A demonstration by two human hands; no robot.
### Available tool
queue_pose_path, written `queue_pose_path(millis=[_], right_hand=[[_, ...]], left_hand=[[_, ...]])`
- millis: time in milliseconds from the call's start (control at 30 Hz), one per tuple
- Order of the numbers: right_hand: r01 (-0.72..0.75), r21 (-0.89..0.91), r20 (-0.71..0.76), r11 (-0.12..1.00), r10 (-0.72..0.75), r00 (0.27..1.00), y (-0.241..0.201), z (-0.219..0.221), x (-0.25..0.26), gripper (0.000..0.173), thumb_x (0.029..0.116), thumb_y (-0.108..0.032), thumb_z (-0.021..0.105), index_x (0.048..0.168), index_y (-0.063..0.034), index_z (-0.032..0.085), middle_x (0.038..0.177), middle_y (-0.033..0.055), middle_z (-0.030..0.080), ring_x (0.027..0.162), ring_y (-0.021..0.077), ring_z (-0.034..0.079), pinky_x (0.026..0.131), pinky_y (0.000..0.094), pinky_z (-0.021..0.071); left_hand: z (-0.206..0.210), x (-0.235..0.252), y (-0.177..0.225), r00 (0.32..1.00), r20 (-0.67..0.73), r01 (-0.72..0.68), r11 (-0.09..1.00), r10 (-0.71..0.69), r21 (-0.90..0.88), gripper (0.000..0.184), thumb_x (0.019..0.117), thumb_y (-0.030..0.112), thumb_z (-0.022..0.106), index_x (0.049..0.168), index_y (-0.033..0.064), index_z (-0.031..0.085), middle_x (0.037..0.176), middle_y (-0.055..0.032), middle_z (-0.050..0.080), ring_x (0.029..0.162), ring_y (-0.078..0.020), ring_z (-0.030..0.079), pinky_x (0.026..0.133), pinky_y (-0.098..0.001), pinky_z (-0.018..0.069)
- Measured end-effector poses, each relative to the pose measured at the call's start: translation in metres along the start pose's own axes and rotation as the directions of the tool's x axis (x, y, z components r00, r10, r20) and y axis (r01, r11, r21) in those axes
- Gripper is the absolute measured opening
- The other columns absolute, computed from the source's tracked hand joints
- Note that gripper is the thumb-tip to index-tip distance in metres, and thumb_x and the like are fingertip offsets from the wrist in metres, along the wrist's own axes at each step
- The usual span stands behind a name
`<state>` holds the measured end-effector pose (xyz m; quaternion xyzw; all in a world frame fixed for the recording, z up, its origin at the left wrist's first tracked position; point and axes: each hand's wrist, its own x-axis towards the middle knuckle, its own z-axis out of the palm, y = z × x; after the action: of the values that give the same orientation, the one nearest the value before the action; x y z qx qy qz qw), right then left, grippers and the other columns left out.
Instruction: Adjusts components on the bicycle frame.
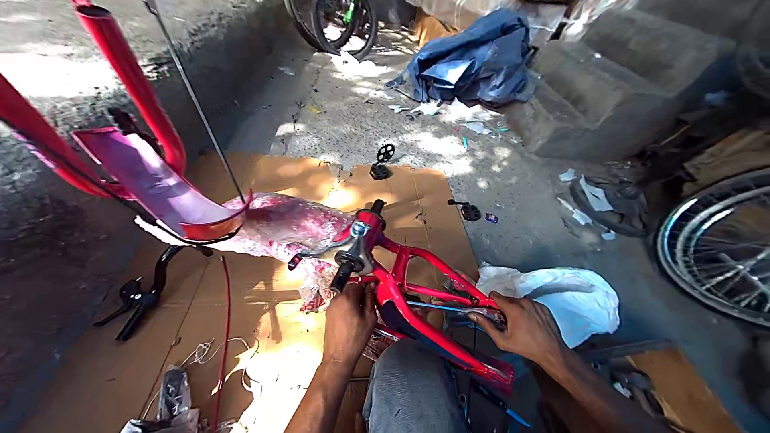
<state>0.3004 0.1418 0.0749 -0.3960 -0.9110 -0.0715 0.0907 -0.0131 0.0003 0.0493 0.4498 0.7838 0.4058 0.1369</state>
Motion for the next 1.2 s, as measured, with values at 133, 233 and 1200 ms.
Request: queue_pose_path(millis=[133, 233, 1200], right_hand=[[0.001, 0.017, 0.033, 1.000, -0.002, 0.999, 0.000, -0.001, 0.000, 0.062, 0.0882, -0.074, 0.053, 0.081, -0.0136, 0.065, 0.059, 0.0035, 0.058, 0.055, 0.0238, 0.063, 0.047, 0.0440, 0.0477], [0.002, 0.029, 0.017, 1.000, -0.003, 1.000, 0.002, 0.001, 0.001, 0.060, 0.0890, -0.073, 0.052, 0.080, -0.0146, 0.063, 0.059, 0.0027, 0.057, 0.054, 0.0229, 0.063, 0.047, 0.0435, 0.0480], [0.047, 0.024, -0.026, 0.999, -0.046, 0.999, 0.002, 0.002, 0.003, 0.061, 0.0884, -0.073, 0.050, 0.080, -0.0139, 0.064, 0.058, 0.0038, 0.057, 0.054, 0.0253, 0.063, 0.046, 0.0452, 0.0468]], left_hand=[[0.001, -0.008, -0.009, 0.995, -0.054, -0.084, 0.995, 0.081, -0.055, 0.031, 0.0999, 0.034, 0.052, 0.096, 0.0124, 0.074, 0.074, 0.0023, 0.069, 0.067, -0.0108, 0.067, 0.064, -0.0379, 0.0588], [-0.013, -0.008, -0.004, 0.999, 0.017, -0.031, 0.989, 0.033, -0.144, 0.042, 0.1020, 0.043, 0.045, 0.092, 0.0127, 0.072, 0.072, 0.0045, 0.066, 0.064, -0.0071, 0.064, 0.060, -0.0331, 0.0564], [-0.009, -0.003, -0.005, 0.999, -0.044, 0.004, 0.992, -0.010, -0.124, 0.037, 0.1076, 0.034, 0.047, 0.101, 0.0071, 0.071, 0.079, -0.0051, 0.067, 0.073, -0.0195, 0.067, 0.070, -0.0465, 0.0573]])
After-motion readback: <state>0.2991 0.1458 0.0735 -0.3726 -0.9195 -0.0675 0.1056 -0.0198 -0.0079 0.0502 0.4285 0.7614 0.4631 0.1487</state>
